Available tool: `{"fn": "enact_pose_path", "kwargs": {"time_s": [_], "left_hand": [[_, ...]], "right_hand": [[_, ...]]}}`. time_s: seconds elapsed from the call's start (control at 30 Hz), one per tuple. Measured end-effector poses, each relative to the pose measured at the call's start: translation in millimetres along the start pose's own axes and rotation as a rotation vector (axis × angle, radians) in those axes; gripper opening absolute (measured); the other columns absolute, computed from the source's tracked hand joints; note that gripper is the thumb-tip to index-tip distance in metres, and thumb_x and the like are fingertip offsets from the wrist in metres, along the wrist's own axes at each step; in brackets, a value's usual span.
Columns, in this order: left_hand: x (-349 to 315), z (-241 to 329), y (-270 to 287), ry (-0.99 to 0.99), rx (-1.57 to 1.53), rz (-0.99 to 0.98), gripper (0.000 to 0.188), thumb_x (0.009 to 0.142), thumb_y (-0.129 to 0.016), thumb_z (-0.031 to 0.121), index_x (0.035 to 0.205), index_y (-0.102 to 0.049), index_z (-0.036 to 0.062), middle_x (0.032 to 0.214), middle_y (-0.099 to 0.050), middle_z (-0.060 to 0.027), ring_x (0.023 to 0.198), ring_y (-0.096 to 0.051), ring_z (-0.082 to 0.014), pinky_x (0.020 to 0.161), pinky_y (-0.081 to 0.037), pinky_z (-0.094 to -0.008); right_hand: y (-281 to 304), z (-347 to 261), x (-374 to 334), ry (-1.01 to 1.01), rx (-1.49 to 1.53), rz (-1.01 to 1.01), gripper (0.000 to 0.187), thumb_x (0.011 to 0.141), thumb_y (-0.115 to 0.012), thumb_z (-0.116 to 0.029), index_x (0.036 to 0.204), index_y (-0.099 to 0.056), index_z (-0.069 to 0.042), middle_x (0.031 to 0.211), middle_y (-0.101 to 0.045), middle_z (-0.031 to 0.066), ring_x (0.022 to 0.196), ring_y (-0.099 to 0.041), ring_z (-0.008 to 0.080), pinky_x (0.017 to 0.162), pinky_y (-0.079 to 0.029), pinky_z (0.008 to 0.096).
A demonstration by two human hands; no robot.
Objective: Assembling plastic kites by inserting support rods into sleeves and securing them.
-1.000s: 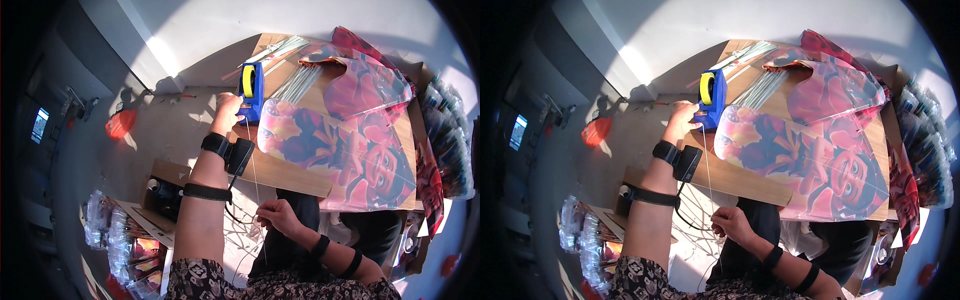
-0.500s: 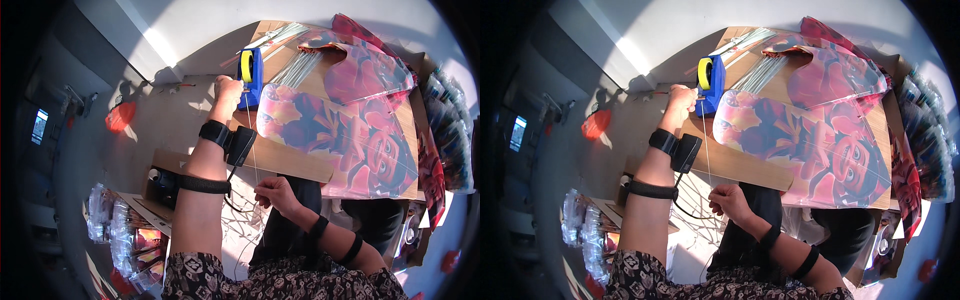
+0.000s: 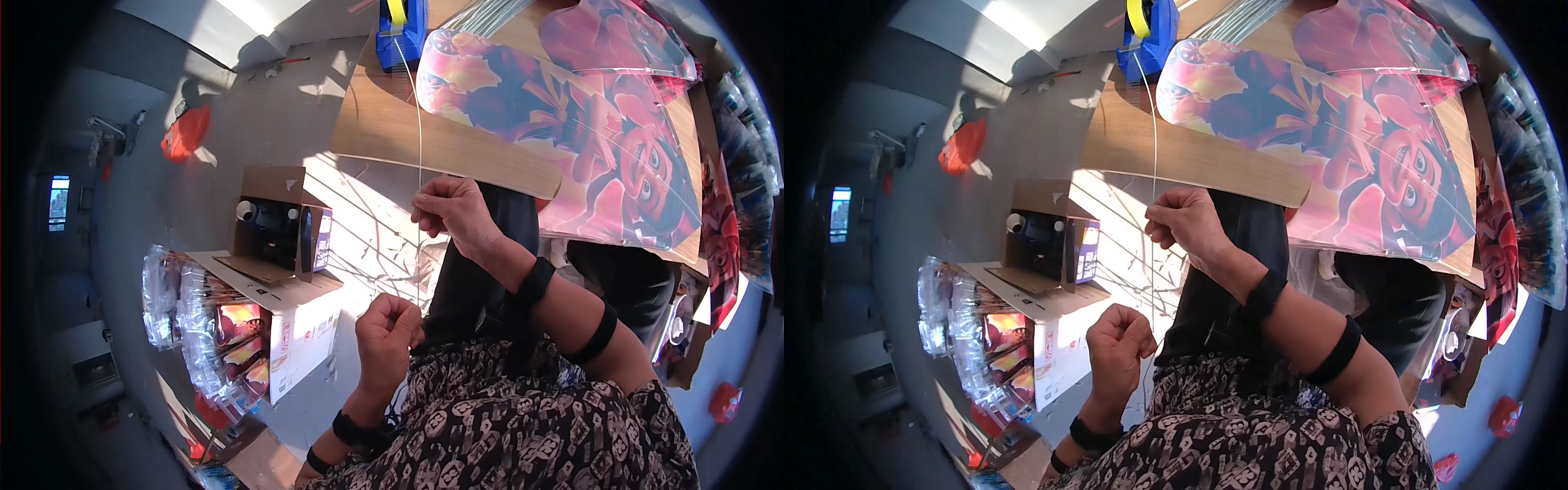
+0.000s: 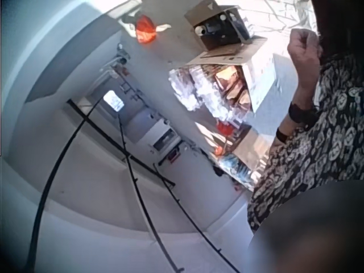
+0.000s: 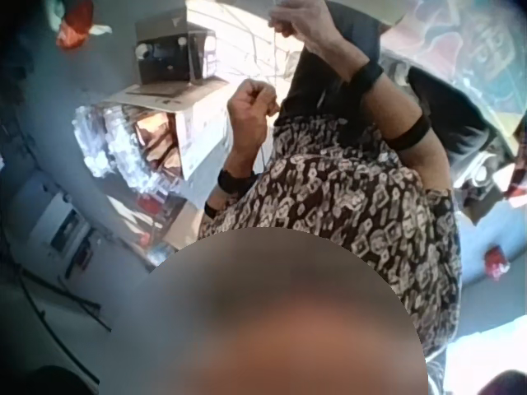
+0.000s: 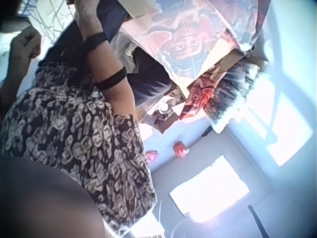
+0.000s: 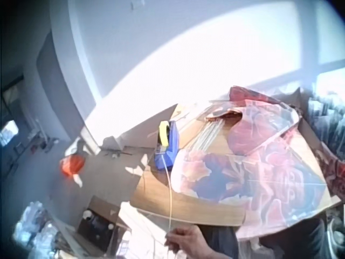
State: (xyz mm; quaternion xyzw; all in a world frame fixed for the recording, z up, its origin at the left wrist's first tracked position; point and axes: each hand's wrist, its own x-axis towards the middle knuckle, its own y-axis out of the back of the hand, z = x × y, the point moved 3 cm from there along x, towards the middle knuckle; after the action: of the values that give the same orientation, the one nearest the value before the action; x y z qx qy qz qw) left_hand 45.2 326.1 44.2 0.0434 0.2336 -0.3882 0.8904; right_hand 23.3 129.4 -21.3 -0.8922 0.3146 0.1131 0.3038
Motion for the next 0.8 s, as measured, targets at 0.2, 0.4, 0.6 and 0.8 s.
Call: {"fn": "enact_pose_path", "kwargs": {"time_s": [0.2,0.4,0.6,0.8], "left_hand": [[6.8,0.0,11.8,0.015,-0.009,-0.049,0.011,0.093,-0.056,-0.001,0.084,-0.051,-0.0016,0.068,-0.053,-0.0047,0.056,-0.046,-0.01,0.052,-0.04,-0.024],[8.4,-5.2,21.8,0.023,-0.013,-0.062,0.008,0.09,-0.055,-0.004,0.083,-0.053,-0.0028,0.066,-0.055,-0.007,0.055,-0.05,-0.0114,0.053,-0.042,-0.0241],[14.6,-5.9,27.7,0.05,0.002,-0.08,0.006,0.087,-0.057,-0.006,0.082,-0.056,-0.0036,0.067,-0.058,-0.0081,0.056,-0.052,-0.0108,0.054,-0.044,-0.0235],[18.9,-21.7,37.4,0.138,0.004,-0.143,0.002,0.089,-0.061,-0.003,0.088,-0.059,-0.0023,0.071,-0.06,-0.0028,0.062,-0.053,-0.0066,0.057,-0.042,-0.0207]], "right_hand": [[1.9,1.2,-5.4,-0.024,-0.222,-0.053,0.016,0.09,-0.063,-0.007,0.077,-0.066,0.002,0.064,-0.065,0.0068,0.053,-0.061,0.0087,0.045,-0.046,0.0222],[-0.2,-23.0,33.0,0.038,-0.483,0.099,0.02,0.088,-0.064,-0.006,0.07,-0.063,0.004,0.061,-0.064,0.0084,0.053,-0.064,0.0116,0.045,-0.051,0.0248],[3.7,-49.4,86.8,0.323,-1.115,0.289,0.017,0.082,-0.068,-0.009,0.071,-0.061,0.002,0.058,-0.061,0.0165,0.05,-0.065,0.0231,0.052,-0.053,0.0357],[9.8,-57.6,103.8,0.422,-1.123,0.352,0.017,0.083,-0.063,-0.011,0.074,-0.063,0.004,0.066,-0.065,0.0187,0.064,-0.068,0.0279,0.062,-0.055,0.0372]]}}
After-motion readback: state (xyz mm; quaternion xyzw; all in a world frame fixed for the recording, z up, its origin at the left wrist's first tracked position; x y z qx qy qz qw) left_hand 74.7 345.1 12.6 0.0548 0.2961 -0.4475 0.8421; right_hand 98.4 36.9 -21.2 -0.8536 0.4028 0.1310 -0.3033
